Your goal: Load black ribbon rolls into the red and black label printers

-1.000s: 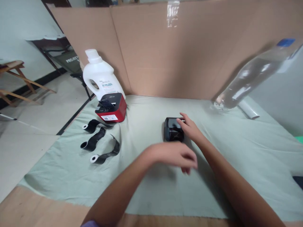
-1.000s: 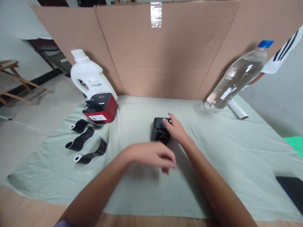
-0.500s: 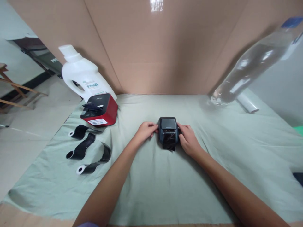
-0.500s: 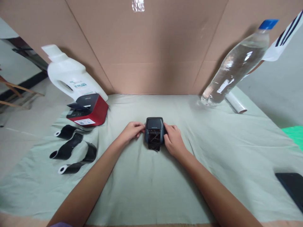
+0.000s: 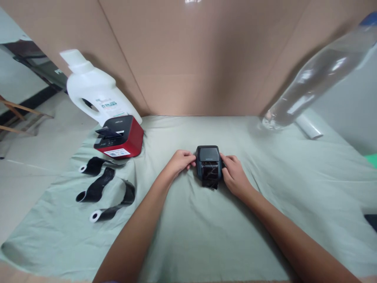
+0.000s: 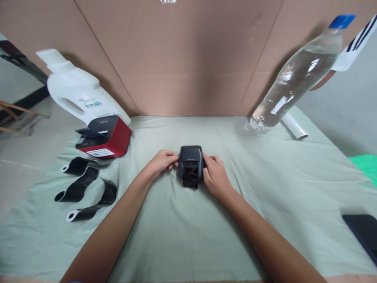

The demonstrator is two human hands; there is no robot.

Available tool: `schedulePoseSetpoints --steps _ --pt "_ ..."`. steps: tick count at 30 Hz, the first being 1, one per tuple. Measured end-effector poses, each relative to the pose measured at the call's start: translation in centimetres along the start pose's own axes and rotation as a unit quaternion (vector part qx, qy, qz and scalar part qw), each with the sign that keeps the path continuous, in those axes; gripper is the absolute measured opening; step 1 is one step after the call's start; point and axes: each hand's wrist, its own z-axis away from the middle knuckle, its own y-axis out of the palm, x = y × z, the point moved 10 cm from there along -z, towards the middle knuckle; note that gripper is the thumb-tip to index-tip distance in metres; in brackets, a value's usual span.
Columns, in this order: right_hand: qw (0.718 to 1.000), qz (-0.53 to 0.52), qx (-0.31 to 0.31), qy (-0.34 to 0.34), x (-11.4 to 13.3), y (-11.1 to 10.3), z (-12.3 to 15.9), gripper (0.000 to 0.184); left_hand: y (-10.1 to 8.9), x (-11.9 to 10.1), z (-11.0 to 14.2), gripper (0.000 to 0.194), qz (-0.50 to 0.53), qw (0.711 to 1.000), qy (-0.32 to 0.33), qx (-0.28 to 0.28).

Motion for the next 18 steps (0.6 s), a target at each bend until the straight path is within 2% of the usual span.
schedulePoseSetpoints --steps 8,12,15,18 --pt "1.000 0.002 -0.005 -0.002 -0.2 0.0 0.1 0.059 -0.2 0.0 0.1 0.021 0.001 1.000 0.006 0.001" --pt "1.000 0.000 -0.009 -0.002 -0.3 0.1 0.2 0.057 0.1 -0.1 0.3 0.021 0.014 0.999 0.020 0.026" --pt "1.000 -0.008 -0.012 0.001 -0.3 0.0 0.2 0.055 -0.3 -0.5 0.3 0.013 0.017 0.998 0.059 0.010" --pt "1.000 -0.004 -0.011 0.001 -0.1 0.0 0.2 0.055 -1.3 -2.4 0.4 0.033 -0.039 0.986 0.159 -0.024"
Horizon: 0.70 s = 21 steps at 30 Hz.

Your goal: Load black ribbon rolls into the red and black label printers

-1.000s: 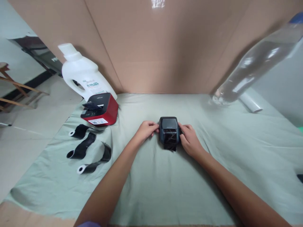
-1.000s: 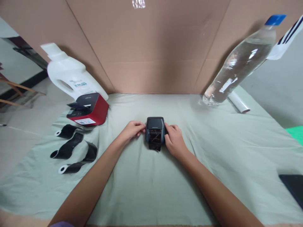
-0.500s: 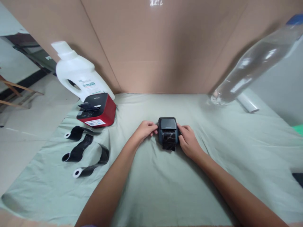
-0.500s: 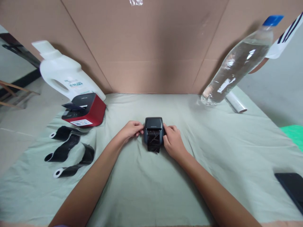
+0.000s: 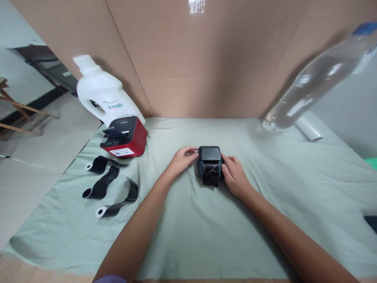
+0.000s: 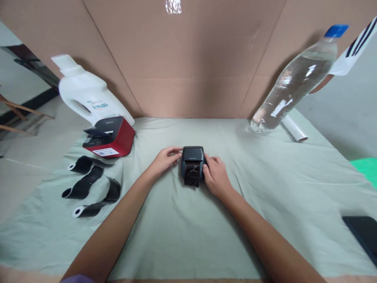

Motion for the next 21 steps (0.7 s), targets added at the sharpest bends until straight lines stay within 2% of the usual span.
schedulePoseSetpoints --steps 2,4,8,13,15,17,21 --pt "1.000 0.011 0.003 0.000 0.1 0.0 0.0 0.057 -0.3 -1.6 -0.3 0.042 -0.058 0.996 0.071 0.013" --pt "1.000 0.019 0.009 0.002 0.3 0.1 -0.1 0.058 -0.1 -2.4 -0.8 0.049 -0.089 0.989 0.100 0.058" --pt "0.999 0.028 0.025 0.001 0.5 0.2 -0.2 0.058 0.3 -2.5 -2.0 0.050 -0.068 0.985 0.076 0.138" --pt "0.999 0.036 0.034 0.004 0.5 0.3 -0.2 0.059 0.5 -2.3 -2.6 0.050 -0.037 0.983 0.057 0.170" --pt "0.999 0.038 0.034 0.000 0.5 0.3 -0.2 0.058 0.6 -2.1 -2.9 0.042 -0.033 0.985 0.059 0.158" --pt "0.999 0.040 0.033 -0.003 0.6 0.3 -0.2 0.058 0.5 -1.8 -3.7 0.035 -0.045 0.991 0.052 0.113" --pt "0.998 0.043 0.035 -0.005 0.7 0.4 -0.1 0.059 -0.2 -0.7 -5.2 0.050 -0.093 0.996 0.002 -0.009"
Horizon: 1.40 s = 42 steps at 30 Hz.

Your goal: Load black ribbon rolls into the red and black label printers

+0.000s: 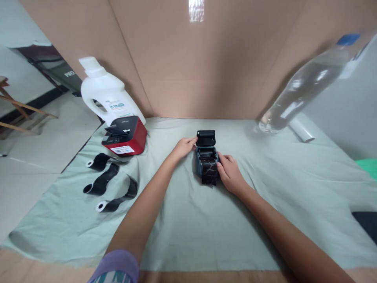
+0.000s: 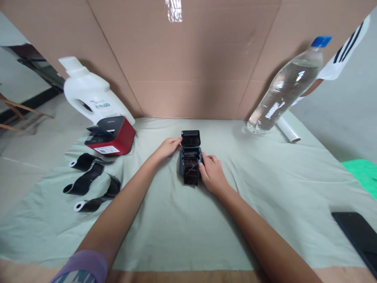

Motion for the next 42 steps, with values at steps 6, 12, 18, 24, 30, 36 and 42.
schedulePoseSetpoints --steps 6,12,18,24,30,36,42 --pt "1.000 0.010 -0.012 -0.009 -0.2 0.1 0.0 0.058 -1.7 -2.8 1.8 0.042 -0.141 0.982 0.017 -0.123" --pt "0.999 0.020 -0.039 -0.024 -0.3 0.2 0.0 0.057 3.0 -9.7 4.4 0.021 -0.406 0.897 0.168 0.059" --pt "0.999 0.027 -0.032 -0.020 -0.3 0.2 0.0 0.058 4.9 -10.1 4.2 0.029 -0.532 0.836 0.034 0.131" --pt "0.999 0.022 -0.031 -0.017 -0.2 0.2 0.1 0.058 5.5 -9.9 3.8 0.025 -0.525 0.841 0.038 0.123" --pt "0.999 0.028 -0.022 -0.014 -0.2 0.3 0.1 0.058 1.8 -11.3 5.1 0.027 -0.423 0.896 0.128 0.043" --pt "0.999 0.030 -0.018 -0.008 -0.4 0.3 0.1 0.059 -5.3 -9.3 11.7 0.024 -0.122 0.981 0.135 -0.070" --pt "0.999 0.023 -0.035 -0.011 -0.7 0.3 0.0 0.060 -14.5 -1.1 22.6 0.041 0.149 0.982 -0.032 -0.113"
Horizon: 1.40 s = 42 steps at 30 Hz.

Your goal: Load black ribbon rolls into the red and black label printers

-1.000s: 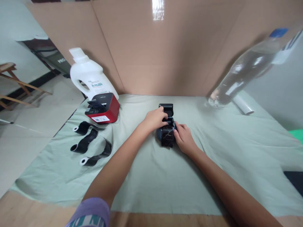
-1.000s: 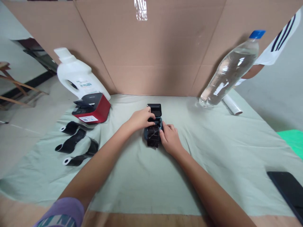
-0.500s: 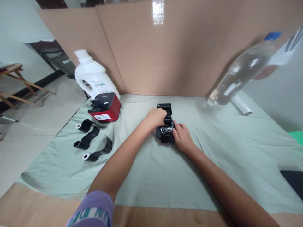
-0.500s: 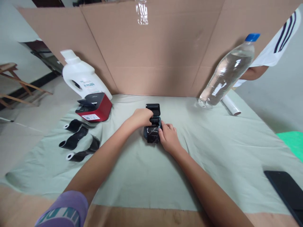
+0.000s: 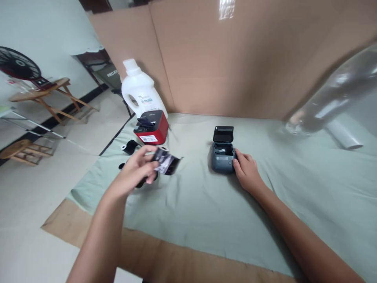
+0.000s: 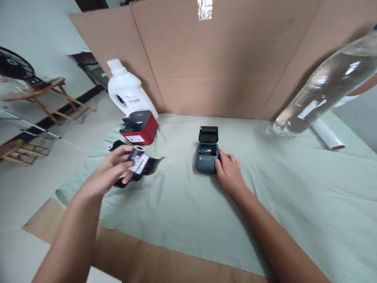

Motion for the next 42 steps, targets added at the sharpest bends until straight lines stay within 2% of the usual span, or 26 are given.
schedulePoseSetpoints --steps 2,5,7,9,11,14,16,18,20,23,27,29,33,36,40,42 --pt "1.000 -0.001 -0.001 0.001 -0.2 0.1 0.0 0.060 -5.1 1.5 2.3 0.039 0.067 0.995 -0.020 -0.073" --pt "1.000 -0.001 -0.001 0.000 -0.3 0.2 0.0 0.060 -10.5 3.8 5.0 0.022 0.193 0.965 -0.032 -0.173" --pt "1.000 0.000 -0.001 -0.003 -0.3 0.2 0.0 0.060 -12.3 5.4 6.4 0.021 0.260 0.938 -0.037 -0.226" --pt "1.000 0.000 -0.006 -0.005 -0.3 0.1 0.0 0.060 -13.0 6.8 7.2 0.023 0.280 0.925 -0.034 -0.254" --pt "1.000 -0.001 -0.011 -0.008 -0.3 0.0 -0.1 0.059 -14.0 7.9 8.1 0.031 0.224 0.925 -0.031 -0.305" --pt "1.000 -0.004 -0.014 -0.013 -0.2 -0.1 -0.1 0.059 -15.8 8.4 9.3 0.037 -0.007 0.915 -0.039 -0.402" --pt "1.000 -0.006 -0.015 -0.012 -0.3 -0.1 -0.2 0.059 -16.0 8.0 9.4 0.030 -0.145 0.896 -0.025 -0.418" --pt "1.000 -0.007 -0.017 -0.008 -0.5 0.0 -0.2 0.059 -15.6 8.0 8.9 0.040 -0.196 0.892 0.009 -0.407" --pt "1.000 -0.008 -0.016 -0.005 -0.6 0.0 -0.2 0.059 -15.3 8.4 8.6 0.054 -0.195 0.898 0.036 -0.394" --pt "1.000 -0.009 -0.008 -0.002 -0.8 0.1 -0.2 0.060 -14.7 9.5 7.7 0.058 -0.216 0.912 0.040 -0.346" --pt "1.000 -0.007 0.001 0.006 -1.1 0.3 -0.3 0.061 -13.5 12.0 5.9 0.069 -0.180 0.957 -0.006 -0.227" --pt "1.000 -0.007 -0.002 0.004 -1.2 0.3 -0.3 0.061 -13.5 12.9 5.4 0.075 -0.144 0.968 -0.024 -0.203" --pt "1.000 -0.013 -0.012 -0.004 -1.1 0.1 -0.3 0.059 -14.0 13.0 5.0 0.072 -0.157 0.964 -0.031 -0.211" --pt "1.000 -0.015 -0.013 -0.005 -1.1 0.1 -0.3 0.058 -13.7 12.6 5.8 0.069 -0.176 0.957 -0.045 -0.228" --pt "1.000 -0.017 -0.011 -0.003 -1.1 0.1 -0.3 0.058 -13.4 11.7 9.5 0.056 -0.169 0.921 -0.045 -0.347" --pt "1.000 -0.020 -0.014 -0.006 -1.0 0.1 -0.4 0.057 -12.3 11.5 10.6 0.051 -0.181 0.916 -0.052 -0.355"
